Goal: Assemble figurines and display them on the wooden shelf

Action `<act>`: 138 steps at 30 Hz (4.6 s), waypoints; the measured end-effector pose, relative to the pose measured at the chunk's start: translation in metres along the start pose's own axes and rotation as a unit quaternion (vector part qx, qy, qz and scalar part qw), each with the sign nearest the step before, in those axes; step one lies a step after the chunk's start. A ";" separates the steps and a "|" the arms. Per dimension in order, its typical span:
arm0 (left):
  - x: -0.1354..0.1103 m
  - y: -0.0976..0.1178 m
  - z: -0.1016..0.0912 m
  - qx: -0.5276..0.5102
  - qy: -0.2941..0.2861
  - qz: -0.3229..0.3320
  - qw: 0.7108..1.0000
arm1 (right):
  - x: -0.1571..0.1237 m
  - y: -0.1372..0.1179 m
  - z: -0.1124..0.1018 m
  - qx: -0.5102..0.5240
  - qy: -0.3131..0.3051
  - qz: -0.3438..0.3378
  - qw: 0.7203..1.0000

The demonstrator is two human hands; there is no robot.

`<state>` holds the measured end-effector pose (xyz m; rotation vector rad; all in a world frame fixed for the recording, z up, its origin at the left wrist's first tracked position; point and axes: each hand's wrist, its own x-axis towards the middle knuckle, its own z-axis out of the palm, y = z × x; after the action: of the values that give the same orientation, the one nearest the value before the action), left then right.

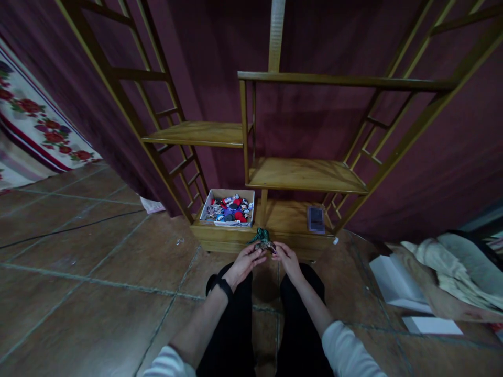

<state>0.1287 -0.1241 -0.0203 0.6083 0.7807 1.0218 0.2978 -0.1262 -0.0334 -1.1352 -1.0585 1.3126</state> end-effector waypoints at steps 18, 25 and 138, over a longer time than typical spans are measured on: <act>-0.004 0.003 -0.001 0.056 0.011 0.051 0.997 | -0.008 -0.024 -0.002 0.160 -0.161 0.165 0.960; -0.001 0.001 -0.001 0.087 0.024 0.068 0.994 | -0.012 -0.026 -0.006 0.164 -0.160 0.123 0.966; 0.003 -0.008 0.000 -0.099 0.084 0.035 0.991 | -0.010 -0.003 0.007 -0.124 -0.042 -0.082 0.988</act>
<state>0.1337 -0.1250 -0.0270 0.3843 0.7985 1.2102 0.2914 -0.1357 -0.0290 -1.1544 -1.3779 1.1282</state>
